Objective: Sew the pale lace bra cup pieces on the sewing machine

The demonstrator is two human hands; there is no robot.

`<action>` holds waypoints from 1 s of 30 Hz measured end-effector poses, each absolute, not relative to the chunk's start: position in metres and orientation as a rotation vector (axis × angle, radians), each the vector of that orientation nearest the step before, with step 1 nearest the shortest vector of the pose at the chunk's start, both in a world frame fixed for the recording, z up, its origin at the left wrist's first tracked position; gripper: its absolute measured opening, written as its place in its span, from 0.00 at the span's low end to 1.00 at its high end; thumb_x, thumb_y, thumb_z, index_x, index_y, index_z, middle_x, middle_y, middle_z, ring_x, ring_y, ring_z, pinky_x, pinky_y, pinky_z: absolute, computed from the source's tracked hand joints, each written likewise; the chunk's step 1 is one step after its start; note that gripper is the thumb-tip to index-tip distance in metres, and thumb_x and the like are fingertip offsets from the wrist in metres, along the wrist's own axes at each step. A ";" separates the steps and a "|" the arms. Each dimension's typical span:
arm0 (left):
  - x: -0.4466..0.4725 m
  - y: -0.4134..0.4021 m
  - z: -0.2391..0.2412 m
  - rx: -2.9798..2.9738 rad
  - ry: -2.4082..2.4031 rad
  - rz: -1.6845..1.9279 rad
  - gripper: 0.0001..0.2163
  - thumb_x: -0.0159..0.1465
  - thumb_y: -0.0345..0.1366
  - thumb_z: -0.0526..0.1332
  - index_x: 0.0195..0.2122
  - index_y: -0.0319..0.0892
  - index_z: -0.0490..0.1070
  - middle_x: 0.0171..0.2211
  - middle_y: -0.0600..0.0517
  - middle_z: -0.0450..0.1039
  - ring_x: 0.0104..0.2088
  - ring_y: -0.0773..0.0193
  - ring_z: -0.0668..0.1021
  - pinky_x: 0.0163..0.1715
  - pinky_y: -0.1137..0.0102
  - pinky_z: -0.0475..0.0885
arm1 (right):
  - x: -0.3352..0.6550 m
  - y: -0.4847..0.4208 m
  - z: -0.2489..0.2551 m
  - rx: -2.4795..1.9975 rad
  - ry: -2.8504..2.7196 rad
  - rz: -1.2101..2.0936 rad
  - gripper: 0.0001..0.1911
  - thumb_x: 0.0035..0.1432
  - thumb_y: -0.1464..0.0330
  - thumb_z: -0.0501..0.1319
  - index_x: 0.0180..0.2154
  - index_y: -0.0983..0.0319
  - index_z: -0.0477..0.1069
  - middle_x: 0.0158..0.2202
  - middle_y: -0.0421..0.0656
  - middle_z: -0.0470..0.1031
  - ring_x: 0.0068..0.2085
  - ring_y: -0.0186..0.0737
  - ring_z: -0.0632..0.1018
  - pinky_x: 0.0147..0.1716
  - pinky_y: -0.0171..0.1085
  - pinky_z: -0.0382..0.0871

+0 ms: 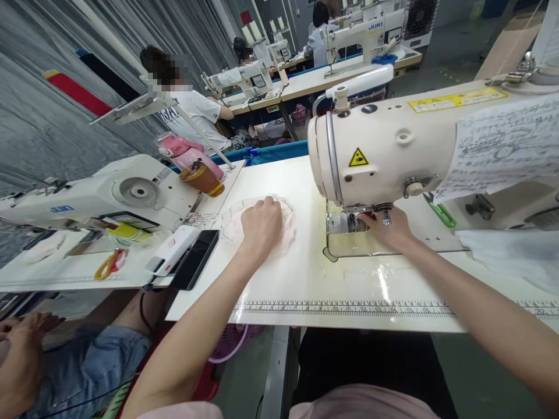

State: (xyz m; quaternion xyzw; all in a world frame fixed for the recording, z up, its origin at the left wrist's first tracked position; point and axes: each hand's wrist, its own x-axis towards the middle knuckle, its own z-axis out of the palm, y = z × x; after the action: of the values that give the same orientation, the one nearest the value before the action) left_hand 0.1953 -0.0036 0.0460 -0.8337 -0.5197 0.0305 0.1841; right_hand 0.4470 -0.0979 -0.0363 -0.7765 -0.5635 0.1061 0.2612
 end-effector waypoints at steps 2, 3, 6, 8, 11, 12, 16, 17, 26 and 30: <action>0.190 -0.005 0.048 -2.338 -1.537 -0.004 0.14 0.66 0.29 0.48 0.36 0.38 0.74 0.39 0.42 0.75 0.38 0.51 0.77 0.25 0.64 0.58 | 0.446 -0.100 -0.032 -2.085 -1.519 0.326 0.13 0.64 0.58 0.57 0.34 0.60 0.72 0.36 0.44 0.79 0.39 0.48 0.79 0.37 0.42 0.70; 0.186 -0.006 0.050 -2.342 -1.593 -0.078 0.13 0.67 0.31 0.49 0.37 0.39 0.75 0.41 0.43 0.75 0.38 0.52 0.77 0.25 0.64 0.58 | 0.446 -0.100 -0.031 -2.079 -1.518 0.342 0.13 0.64 0.59 0.57 0.33 0.60 0.72 0.37 0.45 0.79 0.40 0.48 0.79 0.38 0.42 0.71; 0.176 -0.006 0.055 -2.357 -1.765 -0.347 0.10 0.66 0.35 0.53 0.38 0.43 0.74 0.43 0.48 0.76 0.37 0.57 0.77 0.28 0.65 0.61 | 0.445 -0.102 -0.027 -2.055 -1.515 0.350 0.12 0.64 0.61 0.57 0.32 0.60 0.72 0.38 0.45 0.79 0.42 0.48 0.79 0.41 0.43 0.71; 0.175 -0.007 0.057 -2.380 -1.776 -0.422 0.10 0.66 0.37 0.54 0.41 0.44 0.74 0.44 0.50 0.76 0.38 0.58 0.78 0.30 0.66 0.63 | 0.445 -0.102 -0.026 -2.051 -1.523 0.352 0.11 0.64 0.62 0.57 0.33 0.60 0.73 0.39 0.45 0.79 0.43 0.48 0.79 0.42 0.43 0.71; 0.182 -0.010 0.053 -2.426 -1.620 -0.209 0.11 0.66 0.40 0.55 0.44 0.44 0.74 0.46 0.48 0.75 0.44 0.53 0.77 0.27 0.66 0.61 | 0.445 -0.101 -0.025 -2.076 -1.551 0.360 0.12 0.64 0.61 0.56 0.32 0.60 0.73 0.39 0.46 0.79 0.42 0.48 0.78 0.41 0.43 0.71; 0.186 -0.012 0.051 -2.419 -1.558 -0.105 0.11 0.66 0.40 0.54 0.43 0.42 0.74 0.46 0.46 0.75 0.45 0.52 0.77 0.25 0.66 0.60 | 0.445 -0.101 -0.025 -2.087 -1.557 0.362 0.13 0.64 0.62 0.56 0.32 0.60 0.73 0.39 0.46 0.79 0.42 0.48 0.78 0.40 0.43 0.71; 0.201 -0.013 0.043 -2.370 -1.453 0.105 0.15 0.68 0.32 0.47 0.38 0.38 0.74 0.40 0.41 0.74 0.42 0.49 0.77 0.25 0.65 0.59 | 0.444 -0.102 -0.021 -2.090 -1.566 0.353 0.12 0.64 0.62 0.56 0.31 0.59 0.73 0.39 0.45 0.79 0.41 0.48 0.79 0.39 0.42 0.70; 0.203 -0.012 0.042 -2.371 -1.453 0.116 0.15 0.68 0.30 0.47 0.38 0.37 0.74 0.39 0.40 0.74 0.41 0.49 0.77 0.25 0.65 0.59 | 0.444 -0.103 -0.020 -2.074 -1.569 0.345 0.12 0.64 0.62 0.56 0.31 0.59 0.73 0.38 0.45 0.80 0.41 0.48 0.79 0.38 0.41 0.70; 0.179 -0.003 0.059 -2.417 -1.769 -0.442 0.09 0.65 0.38 0.54 0.36 0.44 0.74 0.41 0.49 0.77 0.39 0.57 0.78 0.34 0.65 0.68 | 0.444 -0.105 -0.014 -2.122 -1.562 0.332 0.12 0.64 0.63 0.56 0.33 0.60 0.73 0.38 0.46 0.79 0.40 0.49 0.79 0.37 0.41 0.70; 0.144 0.016 0.073 -2.238 -2.016 -1.266 0.08 0.61 0.39 0.60 0.37 0.42 0.73 0.35 0.53 0.76 0.36 0.62 0.78 0.37 0.66 0.75 | 0.444 -0.105 -0.014 -2.088 -1.586 0.322 0.11 0.65 0.63 0.55 0.35 0.60 0.73 0.39 0.46 0.79 0.41 0.49 0.79 0.37 0.40 0.69</action>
State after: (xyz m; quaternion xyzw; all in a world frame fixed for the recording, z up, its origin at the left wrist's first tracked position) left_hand 0.1439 0.0158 0.0730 -0.6836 -0.6158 -0.3866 -0.0628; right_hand 0.4442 -0.1052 -0.0144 -0.7658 -0.5818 0.1181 0.2472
